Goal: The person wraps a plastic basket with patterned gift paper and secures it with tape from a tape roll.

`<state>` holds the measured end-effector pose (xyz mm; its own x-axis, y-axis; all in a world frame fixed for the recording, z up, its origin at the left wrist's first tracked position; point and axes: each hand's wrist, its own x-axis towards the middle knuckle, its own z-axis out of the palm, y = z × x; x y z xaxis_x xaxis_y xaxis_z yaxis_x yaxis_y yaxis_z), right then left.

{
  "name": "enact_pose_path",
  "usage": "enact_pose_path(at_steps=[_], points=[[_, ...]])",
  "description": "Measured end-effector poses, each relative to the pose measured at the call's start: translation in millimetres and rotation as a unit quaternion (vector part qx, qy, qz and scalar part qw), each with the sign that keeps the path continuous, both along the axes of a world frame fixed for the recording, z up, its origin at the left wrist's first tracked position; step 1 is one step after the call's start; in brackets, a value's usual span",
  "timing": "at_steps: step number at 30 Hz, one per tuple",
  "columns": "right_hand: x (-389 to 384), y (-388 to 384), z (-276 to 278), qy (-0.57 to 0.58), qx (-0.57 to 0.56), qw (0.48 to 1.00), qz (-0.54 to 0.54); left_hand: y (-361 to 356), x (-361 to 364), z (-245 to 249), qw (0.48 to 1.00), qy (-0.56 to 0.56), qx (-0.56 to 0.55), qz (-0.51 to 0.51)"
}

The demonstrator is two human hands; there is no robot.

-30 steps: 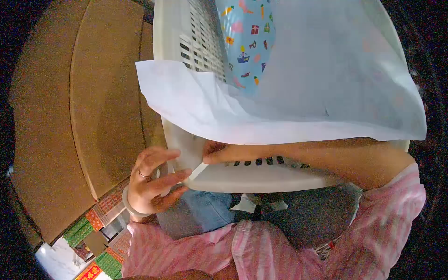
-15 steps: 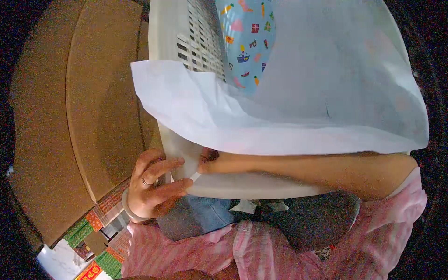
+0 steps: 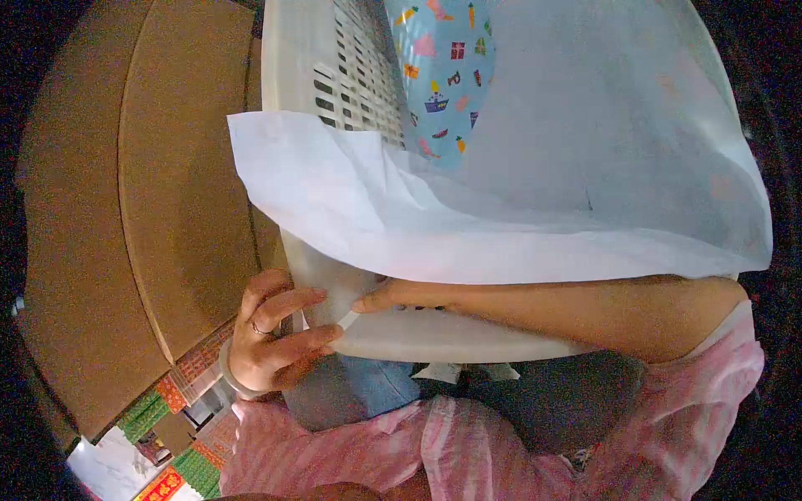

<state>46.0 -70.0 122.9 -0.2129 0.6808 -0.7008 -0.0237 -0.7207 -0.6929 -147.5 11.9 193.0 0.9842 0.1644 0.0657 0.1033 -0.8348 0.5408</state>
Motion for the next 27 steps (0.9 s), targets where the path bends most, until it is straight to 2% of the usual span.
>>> enact_pose_path(at_steps=[2,3,5,6,8,9,11,13,15,19,22,23,25,27], points=[[-8,-8,-30,0.122,0.023,0.992,-0.030,0,0,0,1.000,0.003,0.000,0.003],[-11,-10,-42,0.123,0.023,0.992,-0.029,-1,0,1,1.000,0.006,-0.001,0.005],[-16,-12,-57,0.099,0.120,0.988,-0.018,-1,1,1,1.000,0.008,0.000,0.006],[-13,-10,-49,0.098,0.121,0.988,-0.018,-1,1,1,1.000,0.010,-0.002,0.008],[-5,-2,-21,0.007,0.058,0.997,0.049,-1,1,3,1.000,0.010,-0.001,0.011],[-5,-4,-20,0.005,0.058,0.997,0.050,-2,1,3,1.000,0.012,-0.001,0.014],[-5,-7,-18,-0.016,0.118,0.986,0.115,-3,1,0,1.000,-0.001,0.004,0.019],[5,-4,12,-0.054,0.145,0.977,0.150,-6,-1,-3,1.000,-0.012,0.012,0.024],[8,-10,25,-0.175,0.275,0.904,0.277,-9,-4,-6,0.993,-0.047,-0.045,0.101],[7,-27,57,-0.151,0.350,0.899,0.217,-9,-11,-4,0.992,-0.047,-0.040,0.114],[11,-27,73,-0.147,0.493,0.843,0.160,-12,-15,1,0.993,-0.058,-0.015,0.101],[14,-27,79,-0.146,0.494,0.842,0.162,-16,-17,3,0.991,-0.076,-0.023,0.110],[20,-21,92,-0.097,0.383,0.902,0.176,-26,-24,10,0.988,-0.094,-0.030,0.123],[20,-16,88,-0.121,0.348,0.912,0.180,-36,-33,17,0.971,-0.139,-0.062,0.183]])
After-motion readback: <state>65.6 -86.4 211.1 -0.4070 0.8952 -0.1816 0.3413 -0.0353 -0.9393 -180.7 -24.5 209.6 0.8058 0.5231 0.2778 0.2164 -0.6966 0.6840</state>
